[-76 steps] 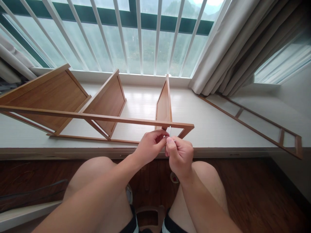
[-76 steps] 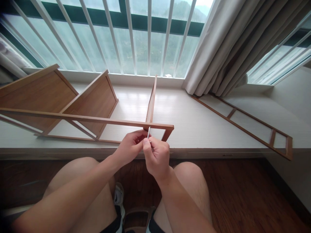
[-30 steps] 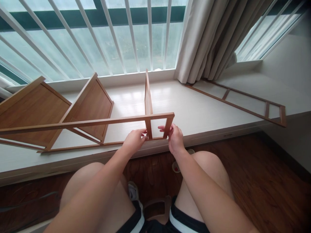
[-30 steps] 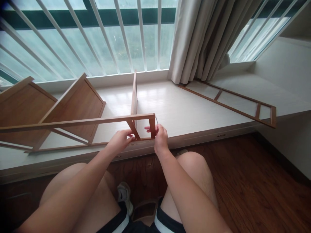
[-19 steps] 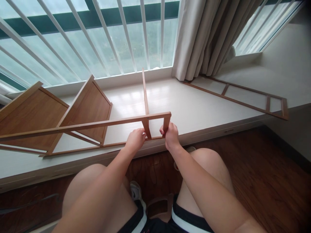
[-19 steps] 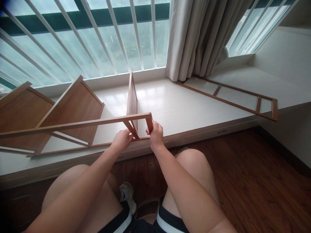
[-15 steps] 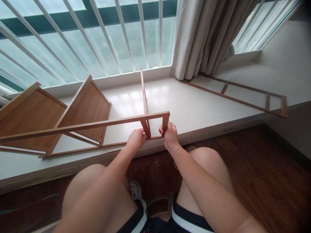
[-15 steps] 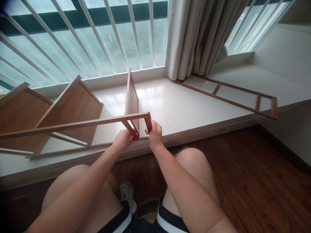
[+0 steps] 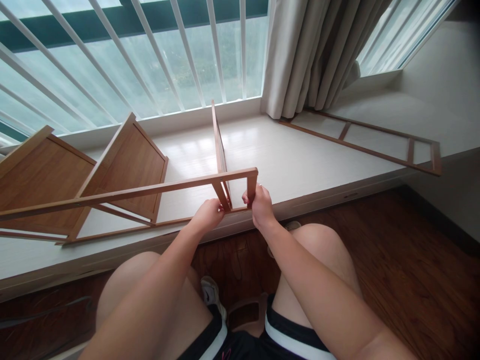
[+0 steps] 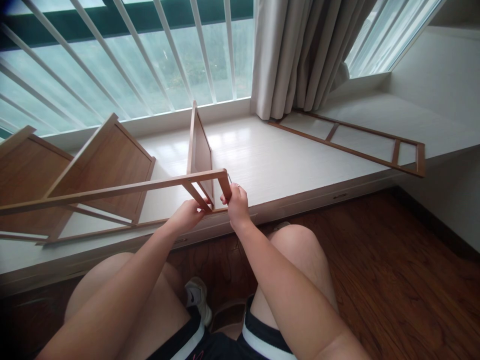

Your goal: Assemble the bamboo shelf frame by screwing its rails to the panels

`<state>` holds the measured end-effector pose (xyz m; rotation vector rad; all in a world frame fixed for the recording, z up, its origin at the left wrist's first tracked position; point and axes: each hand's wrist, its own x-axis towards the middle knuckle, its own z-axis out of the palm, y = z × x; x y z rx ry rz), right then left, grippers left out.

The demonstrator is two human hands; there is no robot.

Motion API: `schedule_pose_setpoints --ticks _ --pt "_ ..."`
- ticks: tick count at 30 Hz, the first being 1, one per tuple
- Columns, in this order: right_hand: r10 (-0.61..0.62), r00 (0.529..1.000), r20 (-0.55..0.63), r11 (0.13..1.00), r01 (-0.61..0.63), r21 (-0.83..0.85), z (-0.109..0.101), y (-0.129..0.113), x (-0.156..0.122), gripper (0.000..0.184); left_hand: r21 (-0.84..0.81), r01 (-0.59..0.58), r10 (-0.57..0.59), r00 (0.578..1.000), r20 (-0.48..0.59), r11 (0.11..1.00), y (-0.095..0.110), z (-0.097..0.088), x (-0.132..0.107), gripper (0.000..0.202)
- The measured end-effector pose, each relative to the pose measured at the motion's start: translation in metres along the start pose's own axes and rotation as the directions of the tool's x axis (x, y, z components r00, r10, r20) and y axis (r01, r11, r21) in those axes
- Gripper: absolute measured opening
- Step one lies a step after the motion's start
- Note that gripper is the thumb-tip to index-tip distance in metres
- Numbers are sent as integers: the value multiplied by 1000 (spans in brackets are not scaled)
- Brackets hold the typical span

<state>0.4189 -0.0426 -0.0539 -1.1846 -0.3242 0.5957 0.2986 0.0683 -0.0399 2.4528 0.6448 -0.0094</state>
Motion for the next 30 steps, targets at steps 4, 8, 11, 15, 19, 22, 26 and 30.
schedule_pose_setpoints --ticks 4,8,11,15,19,22,26,30 --pt "8 1000 6 1000 -8 -19 0 -1 0 37 -28 -28 28 1000 13 999 1 0 -1 30" --pt "-15 1000 13 999 15 -28 -1 -2 -1 35 -35 -36 37 999 13 999 0 0 -2 28" --pt "-28 999 17 999 28 -21 -1 -1 -1 35 -49 -46 47 999 17 998 -1 0 -2 26" --pt "-31 999 18 999 31 -19 -1 -1 -2 36 -71 -47 49 999 24 996 -2 0 -2 23" --pt "-26 1000 13 999 27 -32 0 -1 -3 36 -84 -42 44 999 28 996 0 -1 -2 22" --pt "-20 1000 9 999 20 -32 0 -1 -3 35 -97 -44 47 998 29 994 3 -2 -2 24" --pt "-20 1000 13 999 21 -27 0 -1 -3 35 -86 -16 18 1000 24 996 10 -2 -3 22" --pt "-24 1000 15 999 24 -47 0 -3 -3 36 -73 27 -26 999 19 997 14 -2 -4 23"
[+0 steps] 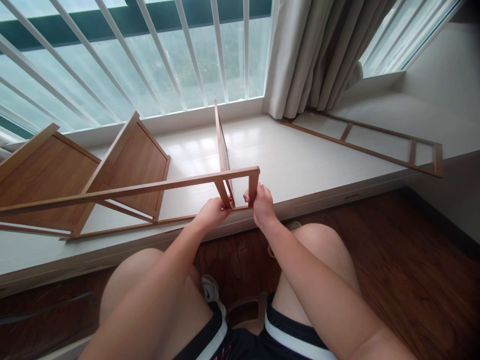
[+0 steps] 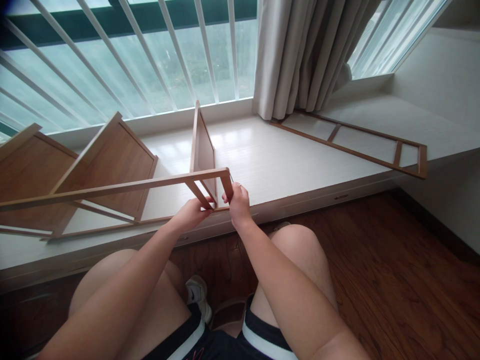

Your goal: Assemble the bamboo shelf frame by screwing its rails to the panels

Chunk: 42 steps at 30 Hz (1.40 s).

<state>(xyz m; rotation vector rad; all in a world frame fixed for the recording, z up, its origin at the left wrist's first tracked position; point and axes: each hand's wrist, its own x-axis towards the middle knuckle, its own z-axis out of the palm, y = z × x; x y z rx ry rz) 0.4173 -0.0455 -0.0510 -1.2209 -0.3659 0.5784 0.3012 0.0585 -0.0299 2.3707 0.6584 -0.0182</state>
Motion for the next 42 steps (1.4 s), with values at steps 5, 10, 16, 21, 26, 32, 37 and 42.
schedule_pose_setpoints --ticks 5,10,16,21,26,32,37,42 --pt "19 1000 21 1000 -18 -10 -4 -4 2 36 -16 1 -1 1000 -3 1000 -4 2 1 24" --pt "170 985 -18 984 -169 57 -10 -1 12 23 -3 -20 20 1000 7 1000 -11 3 1 23" --pt "255 967 14 967 -256 15 -12 5 16 22 26 -10 9 1000 12 1000 -12 0 0 23" --pt "400 902 162 916 -396 -59 -18 7 26 15 52 -38 39 999 -7 998 -12 0 0 22" --pt "480 829 287 875 -477 -86 -24 5 33 19 62 -10 11 1000 -29 998 -11 1 -2 21" --pt "512 777 367 855 -502 -131 -22 0 32 24 39 -15 17 999 -43 999 -13 0 -3 21" --pt "507 769 389 860 -480 -173 -22 0 33 26 33 10 -9 999 -32 999 -16 0 -1 18" --pt "511 748 424 858 -473 -199 -23 -1 33 22 48 -9 10 1000 -19 999 -16 1 -1 17"
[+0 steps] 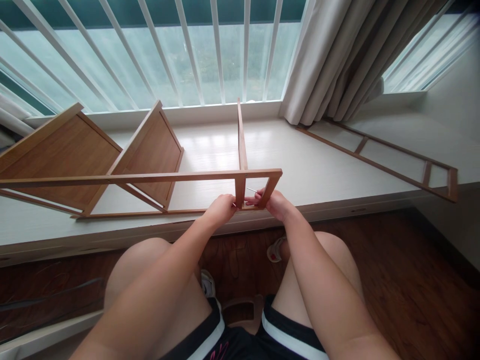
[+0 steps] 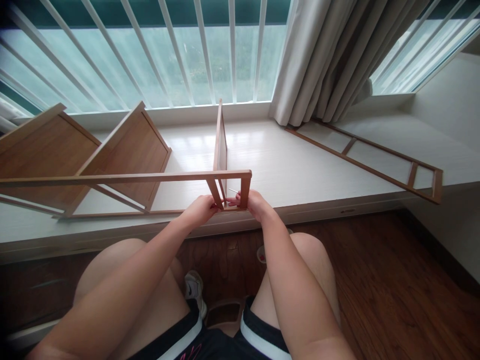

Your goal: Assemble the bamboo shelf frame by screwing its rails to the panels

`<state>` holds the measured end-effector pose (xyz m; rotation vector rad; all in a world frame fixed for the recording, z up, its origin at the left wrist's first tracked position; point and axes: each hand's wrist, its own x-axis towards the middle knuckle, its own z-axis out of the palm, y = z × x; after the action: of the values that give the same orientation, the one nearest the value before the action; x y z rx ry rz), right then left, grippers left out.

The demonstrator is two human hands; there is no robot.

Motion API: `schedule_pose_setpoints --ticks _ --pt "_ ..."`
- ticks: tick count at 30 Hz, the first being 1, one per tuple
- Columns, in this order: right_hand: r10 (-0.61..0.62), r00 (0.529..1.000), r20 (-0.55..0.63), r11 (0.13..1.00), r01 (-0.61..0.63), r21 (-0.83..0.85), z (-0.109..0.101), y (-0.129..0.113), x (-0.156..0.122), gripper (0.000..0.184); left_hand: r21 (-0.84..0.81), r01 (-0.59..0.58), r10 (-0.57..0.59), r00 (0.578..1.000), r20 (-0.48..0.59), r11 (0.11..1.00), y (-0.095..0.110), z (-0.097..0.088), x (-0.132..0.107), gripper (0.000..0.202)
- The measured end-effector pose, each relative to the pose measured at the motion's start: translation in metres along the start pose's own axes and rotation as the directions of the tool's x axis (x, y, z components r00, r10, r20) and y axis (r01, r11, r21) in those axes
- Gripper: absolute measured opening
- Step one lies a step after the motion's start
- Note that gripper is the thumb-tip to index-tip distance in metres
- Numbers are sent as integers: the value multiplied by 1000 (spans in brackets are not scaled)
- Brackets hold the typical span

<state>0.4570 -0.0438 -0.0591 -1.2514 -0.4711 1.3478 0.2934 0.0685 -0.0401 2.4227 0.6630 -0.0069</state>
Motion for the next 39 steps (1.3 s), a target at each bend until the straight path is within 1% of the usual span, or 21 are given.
schedule_pose_setpoints --ticks 4,10,14,19,24,29,35,39 --pt "0 1000 11 1000 0 -25 -2 1 1 24 0 -20 20 1000 -6 1000 -2 1 1 17" --pt "1 1000 9 1000 0 -21 -4 4 4 21 16 -24 25 999 -21 1000 -4 3 2 17" --pt "-11 998 -64 1000 10 -4 -1 7 5 17 12 -47 48 999 -24 999 -5 4 2 18" --pt "-49 983 -178 997 60 53 1 14 6 17 0 -80 80 996 -33 997 -9 9 2 17" --pt "-83 971 -226 995 94 35 0 20 8 14 32 -107 110 990 -87 994 -15 15 3 15" --pt "-117 957 -265 991 128 25 2 23 6 18 43 -99 102 992 -76 994 -14 13 1 10" --pt "-200 920 -336 980 189 -65 2 26 3 23 63 -99 103 992 -76 993 -15 9 -1 12" --pt "-227 887 -403 974 197 -114 2 22 -3 31 83 -87 94 992 -81 993 -19 7 -3 15"
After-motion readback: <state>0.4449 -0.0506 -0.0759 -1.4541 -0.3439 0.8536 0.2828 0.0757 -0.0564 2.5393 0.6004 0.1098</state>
